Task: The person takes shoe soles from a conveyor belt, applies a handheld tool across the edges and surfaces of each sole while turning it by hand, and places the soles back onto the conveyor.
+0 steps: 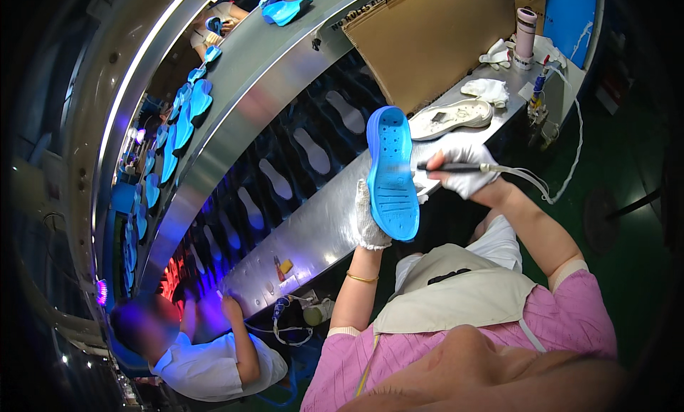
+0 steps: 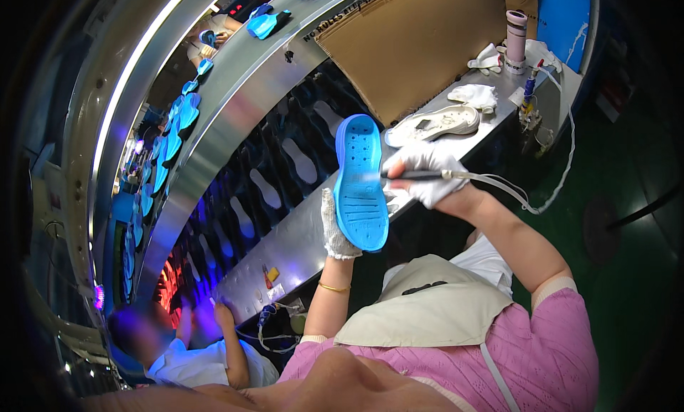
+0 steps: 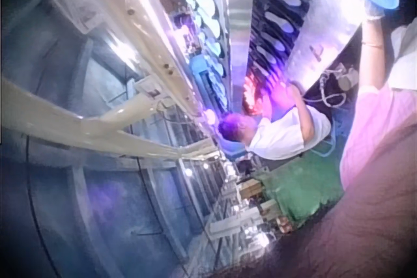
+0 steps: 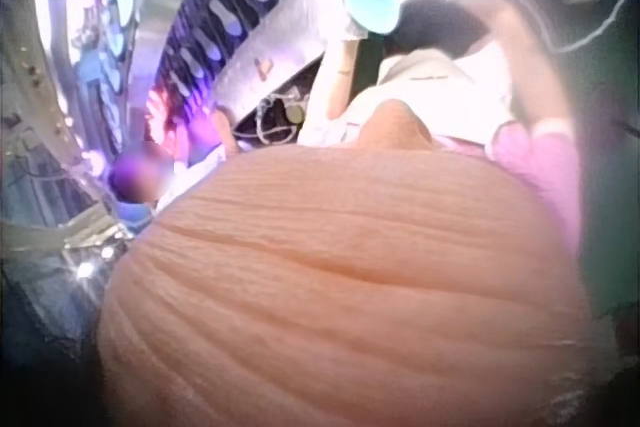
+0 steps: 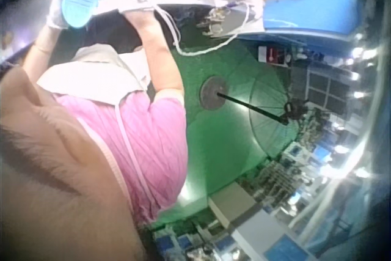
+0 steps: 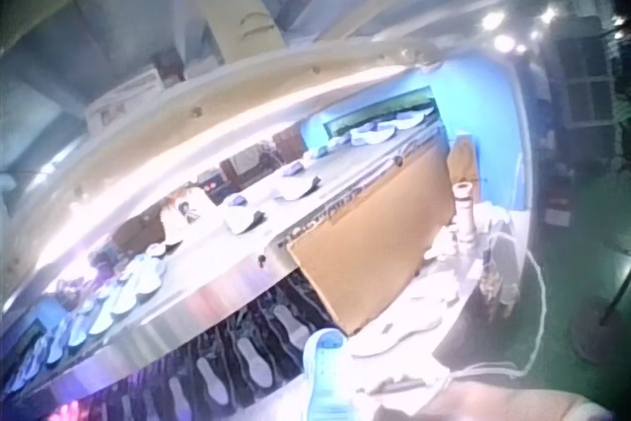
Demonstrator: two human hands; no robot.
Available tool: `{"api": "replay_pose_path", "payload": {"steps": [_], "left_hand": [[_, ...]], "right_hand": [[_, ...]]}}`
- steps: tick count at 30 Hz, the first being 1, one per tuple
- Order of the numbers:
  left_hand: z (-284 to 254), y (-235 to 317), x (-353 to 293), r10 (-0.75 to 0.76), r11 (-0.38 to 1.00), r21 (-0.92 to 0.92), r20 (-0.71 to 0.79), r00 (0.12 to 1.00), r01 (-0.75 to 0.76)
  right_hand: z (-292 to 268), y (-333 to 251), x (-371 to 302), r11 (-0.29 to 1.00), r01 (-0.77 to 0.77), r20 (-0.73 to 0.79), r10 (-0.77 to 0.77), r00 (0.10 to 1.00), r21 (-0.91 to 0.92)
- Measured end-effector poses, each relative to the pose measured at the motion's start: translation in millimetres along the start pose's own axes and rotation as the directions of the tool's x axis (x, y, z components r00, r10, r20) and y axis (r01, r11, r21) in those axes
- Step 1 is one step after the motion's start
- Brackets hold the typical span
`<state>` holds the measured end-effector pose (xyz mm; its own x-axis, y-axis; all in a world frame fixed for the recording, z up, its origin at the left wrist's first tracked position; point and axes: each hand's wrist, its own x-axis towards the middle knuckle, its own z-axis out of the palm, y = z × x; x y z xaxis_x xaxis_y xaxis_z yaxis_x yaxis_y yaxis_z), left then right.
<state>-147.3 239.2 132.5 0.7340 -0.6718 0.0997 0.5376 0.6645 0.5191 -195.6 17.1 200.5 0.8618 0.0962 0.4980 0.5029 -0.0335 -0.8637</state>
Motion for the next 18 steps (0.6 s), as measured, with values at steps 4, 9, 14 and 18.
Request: {"api": "replay_pose_path", "payload": {"steps": [4, 9, 14, 18], "left_hand": [[13.0, -2.5, -0.5, 0.014, 0.990, 0.137, -0.047, 0.999, -0.007], [25.2, 19.0, 2.9, 0.130, 0.956, 0.277, -0.101, 0.986, -0.097], [52.1, 78.8, 18.6, 0.190, 0.952, 0.238, 0.043, 0.981, -0.195], [83.0, 174.4, 62.6, 0.224, 0.949, 0.163, 0.249, 0.942, -0.269]], "right_hand": [[-16.2, -7.9, 26.6, 0.803, 0.379, 0.041, -0.407, 0.912, -0.460], [-15.8, -22.8, 15.1, 0.704, 0.493, 0.320, -0.376, 0.870, -0.511], [-24.8, -37.9, 5.0, 0.855, 0.331, 0.059, -0.336, 0.940, -0.399], [-22.4, -40.1, 3.8, 0.928, 0.215, -0.078, -0.249, 0.965, -0.303]]}}
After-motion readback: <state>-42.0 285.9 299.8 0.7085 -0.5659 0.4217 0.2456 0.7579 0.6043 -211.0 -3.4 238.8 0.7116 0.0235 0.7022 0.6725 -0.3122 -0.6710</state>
